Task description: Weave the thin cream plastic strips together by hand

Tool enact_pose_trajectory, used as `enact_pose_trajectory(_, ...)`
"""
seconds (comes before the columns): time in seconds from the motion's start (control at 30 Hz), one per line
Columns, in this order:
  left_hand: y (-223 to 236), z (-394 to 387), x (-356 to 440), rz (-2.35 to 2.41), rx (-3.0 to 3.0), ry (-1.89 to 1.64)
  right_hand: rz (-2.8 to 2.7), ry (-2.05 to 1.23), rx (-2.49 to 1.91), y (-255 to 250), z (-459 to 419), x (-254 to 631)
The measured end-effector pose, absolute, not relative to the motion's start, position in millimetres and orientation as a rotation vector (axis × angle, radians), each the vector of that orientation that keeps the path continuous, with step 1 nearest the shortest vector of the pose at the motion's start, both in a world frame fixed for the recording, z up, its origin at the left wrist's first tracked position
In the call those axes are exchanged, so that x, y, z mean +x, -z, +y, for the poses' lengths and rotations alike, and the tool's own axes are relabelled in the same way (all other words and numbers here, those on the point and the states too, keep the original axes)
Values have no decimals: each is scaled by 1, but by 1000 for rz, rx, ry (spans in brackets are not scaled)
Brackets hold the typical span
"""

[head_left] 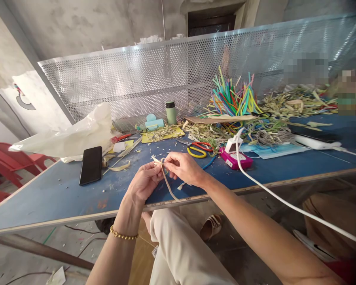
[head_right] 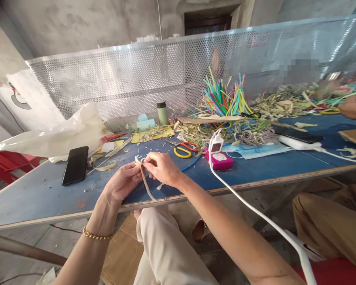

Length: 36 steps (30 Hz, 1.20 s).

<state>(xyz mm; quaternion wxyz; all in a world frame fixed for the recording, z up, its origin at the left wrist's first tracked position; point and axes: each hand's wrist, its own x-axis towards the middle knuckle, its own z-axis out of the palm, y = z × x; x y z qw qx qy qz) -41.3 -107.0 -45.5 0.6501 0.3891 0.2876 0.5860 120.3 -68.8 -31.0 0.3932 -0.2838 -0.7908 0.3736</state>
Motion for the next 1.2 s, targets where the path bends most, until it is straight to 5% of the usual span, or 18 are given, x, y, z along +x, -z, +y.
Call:
enact_pose_trajectory(0.47,45,-107,-42,649,884,-1329,-2026,-882,-734,35,-67,121)
enact_pose_trajectory(0.7,45,-108,-41,608,957,-1362,-1925,-352,-724,31,-84,128)
enact_pose_trajectory(1.2,44,-111,-40,625,887,-1329,-2044,-322,-744,48,-87,106)
